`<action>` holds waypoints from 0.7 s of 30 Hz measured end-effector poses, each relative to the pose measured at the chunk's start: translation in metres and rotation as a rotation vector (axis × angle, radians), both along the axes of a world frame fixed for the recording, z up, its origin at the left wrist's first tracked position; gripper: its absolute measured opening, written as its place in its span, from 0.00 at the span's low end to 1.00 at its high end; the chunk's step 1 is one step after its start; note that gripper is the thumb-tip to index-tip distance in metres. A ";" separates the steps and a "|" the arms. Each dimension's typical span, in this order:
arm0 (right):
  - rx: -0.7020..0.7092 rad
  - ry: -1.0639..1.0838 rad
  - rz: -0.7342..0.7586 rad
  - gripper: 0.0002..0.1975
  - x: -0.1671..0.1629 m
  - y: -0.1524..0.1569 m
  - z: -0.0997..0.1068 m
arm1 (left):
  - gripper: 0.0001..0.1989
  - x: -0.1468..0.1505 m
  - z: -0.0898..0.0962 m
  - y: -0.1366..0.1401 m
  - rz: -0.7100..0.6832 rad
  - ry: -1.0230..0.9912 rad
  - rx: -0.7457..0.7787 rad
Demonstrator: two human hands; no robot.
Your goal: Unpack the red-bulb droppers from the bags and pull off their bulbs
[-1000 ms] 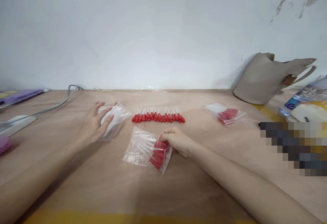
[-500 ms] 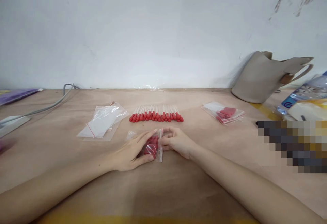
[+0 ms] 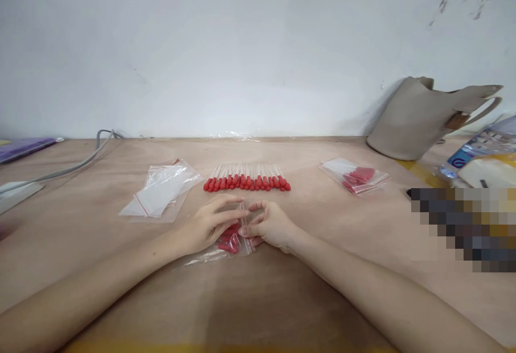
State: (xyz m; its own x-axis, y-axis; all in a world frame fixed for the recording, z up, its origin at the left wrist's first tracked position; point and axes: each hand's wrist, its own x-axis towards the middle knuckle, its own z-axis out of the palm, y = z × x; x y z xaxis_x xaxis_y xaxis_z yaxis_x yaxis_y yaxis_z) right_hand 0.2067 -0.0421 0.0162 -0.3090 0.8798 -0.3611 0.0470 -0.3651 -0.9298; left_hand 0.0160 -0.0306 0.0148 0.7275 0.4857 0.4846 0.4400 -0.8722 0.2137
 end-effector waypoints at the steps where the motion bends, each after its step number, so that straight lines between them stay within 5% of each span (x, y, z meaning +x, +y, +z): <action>1: 0.008 -0.012 -0.005 0.35 -0.001 0.000 0.000 | 0.14 0.000 0.001 0.004 -0.042 -0.001 0.007; 21: 0.060 0.073 -0.022 0.21 0.001 -0.003 -0.002 | 0.11 0.005 0.002 0.013 -0.096 0.099 -0.037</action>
State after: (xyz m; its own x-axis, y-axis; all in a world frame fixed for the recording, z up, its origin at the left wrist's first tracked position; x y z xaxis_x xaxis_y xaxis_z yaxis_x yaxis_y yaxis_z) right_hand 0.2075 -0.0447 0.0141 -0.3128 0.9062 -0.2845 -0.0288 -0.3085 -0.9508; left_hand 0.0206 -0.0171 0.0172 0.8145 0.4280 0.3917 0.3757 -0.9035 0.2062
